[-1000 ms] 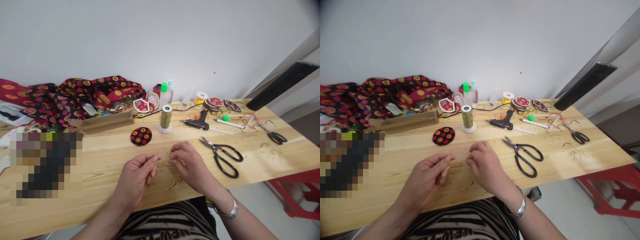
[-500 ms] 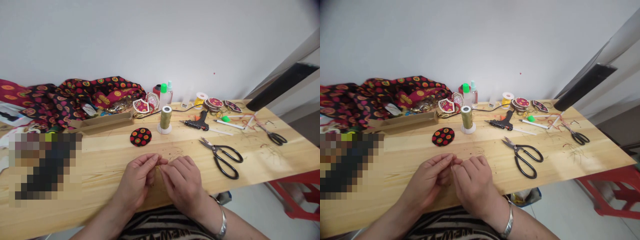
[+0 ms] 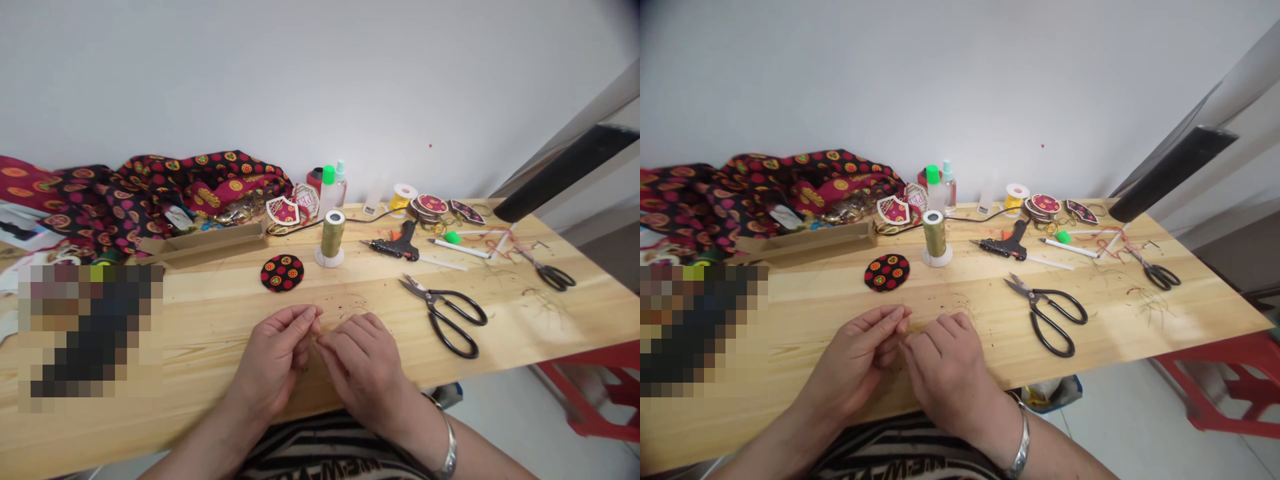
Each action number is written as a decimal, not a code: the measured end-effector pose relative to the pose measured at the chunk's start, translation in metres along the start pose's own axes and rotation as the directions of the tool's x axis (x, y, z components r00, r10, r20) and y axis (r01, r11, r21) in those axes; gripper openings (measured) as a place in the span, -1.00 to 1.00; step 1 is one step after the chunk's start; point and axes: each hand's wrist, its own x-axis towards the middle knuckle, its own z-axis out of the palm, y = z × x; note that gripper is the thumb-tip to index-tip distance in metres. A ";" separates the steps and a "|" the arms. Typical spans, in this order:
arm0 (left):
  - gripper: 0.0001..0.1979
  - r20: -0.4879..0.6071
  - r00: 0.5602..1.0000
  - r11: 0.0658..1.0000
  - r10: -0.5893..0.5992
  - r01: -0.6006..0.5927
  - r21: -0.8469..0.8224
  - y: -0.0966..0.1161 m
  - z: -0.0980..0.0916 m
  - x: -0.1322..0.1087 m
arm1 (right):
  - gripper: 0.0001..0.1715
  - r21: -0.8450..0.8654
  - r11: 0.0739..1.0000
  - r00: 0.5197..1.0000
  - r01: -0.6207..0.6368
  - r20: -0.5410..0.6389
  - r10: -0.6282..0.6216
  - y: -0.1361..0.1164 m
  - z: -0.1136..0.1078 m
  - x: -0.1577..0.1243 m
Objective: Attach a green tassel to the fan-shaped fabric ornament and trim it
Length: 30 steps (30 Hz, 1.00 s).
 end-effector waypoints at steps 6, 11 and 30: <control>-0.82 -0.022 1.000 1.000 0.013 -0.013 0.022 0.000 0.000 -0.001 | -0.89 0.302 0.928 0.957 -0.219 -0.119 0.265 0.007 -0.007 0.006; -0.82 -0.003 1.000 0.999 0.019 -0.019 0.037 -0.002 0.000 0.000 | -0.88 0.468 0.820 0.900 -0.329 -0.107 0.422 0.015 -0.005 0.011; -0.79 0.082 0.997 0.958 0.002 -0.025 0.284 -0.006 -0.002 -0.001 | -0.85 0.358 0.900 0.960 -0.249 -0.029 0.277 0.017 -0.012 0.017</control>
